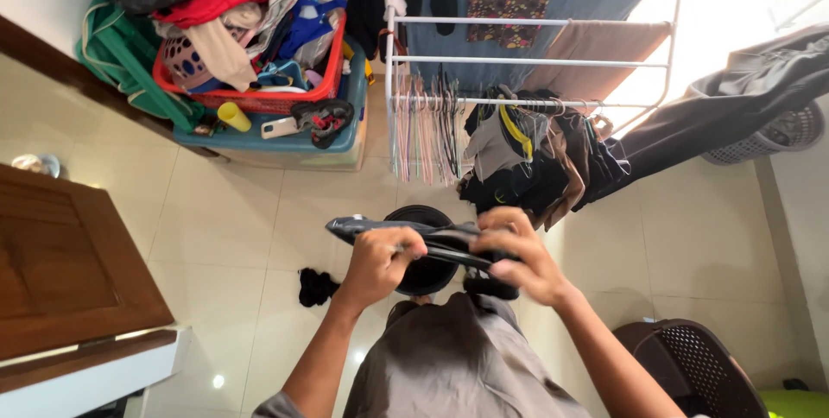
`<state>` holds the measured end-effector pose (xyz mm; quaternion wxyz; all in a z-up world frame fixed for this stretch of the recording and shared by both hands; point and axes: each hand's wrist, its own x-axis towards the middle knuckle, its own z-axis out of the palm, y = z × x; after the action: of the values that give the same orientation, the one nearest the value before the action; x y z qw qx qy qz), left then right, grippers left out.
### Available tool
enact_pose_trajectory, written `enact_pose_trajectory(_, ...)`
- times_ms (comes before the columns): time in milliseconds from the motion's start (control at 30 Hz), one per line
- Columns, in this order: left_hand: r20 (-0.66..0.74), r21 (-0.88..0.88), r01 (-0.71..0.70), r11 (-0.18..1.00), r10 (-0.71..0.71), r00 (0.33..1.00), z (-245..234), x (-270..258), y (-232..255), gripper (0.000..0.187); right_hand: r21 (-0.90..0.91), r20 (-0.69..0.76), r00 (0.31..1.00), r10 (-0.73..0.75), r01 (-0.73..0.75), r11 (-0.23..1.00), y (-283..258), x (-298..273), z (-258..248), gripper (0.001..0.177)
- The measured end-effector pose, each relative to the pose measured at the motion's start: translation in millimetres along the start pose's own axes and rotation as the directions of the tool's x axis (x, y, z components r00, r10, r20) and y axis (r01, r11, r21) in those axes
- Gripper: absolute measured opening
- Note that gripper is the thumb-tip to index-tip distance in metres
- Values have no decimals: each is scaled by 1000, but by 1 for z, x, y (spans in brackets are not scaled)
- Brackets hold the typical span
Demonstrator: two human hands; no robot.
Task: Taking washed clothes from a bucket and hanging them on a drying rack on a balcony.
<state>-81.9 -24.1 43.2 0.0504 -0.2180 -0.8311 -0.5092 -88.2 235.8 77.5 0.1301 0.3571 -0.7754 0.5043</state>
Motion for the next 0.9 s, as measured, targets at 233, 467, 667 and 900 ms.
enact_pose_trajectory(233,145,100,-49,994,34,989,-8,11,24,14,24,398,659,639,-703,710,131,-120,10,36)
enact_pose_trajectory(467,158,334,45,942,-102,982,14,5,-29,19,-410,-10,896,444,-409,815,89,-91,-17,25)
enact_pose_trajectory(667,70,182,73,981,-87,994,12,26,7,14,-424,-276,888,368,-456,783,101,-130,-27,31)
enact_pose_trajectory(900,237,147,-62,987,25,971,60,56,4,3,-497,-153,954,259,-300,814,57,-85,-35,53)
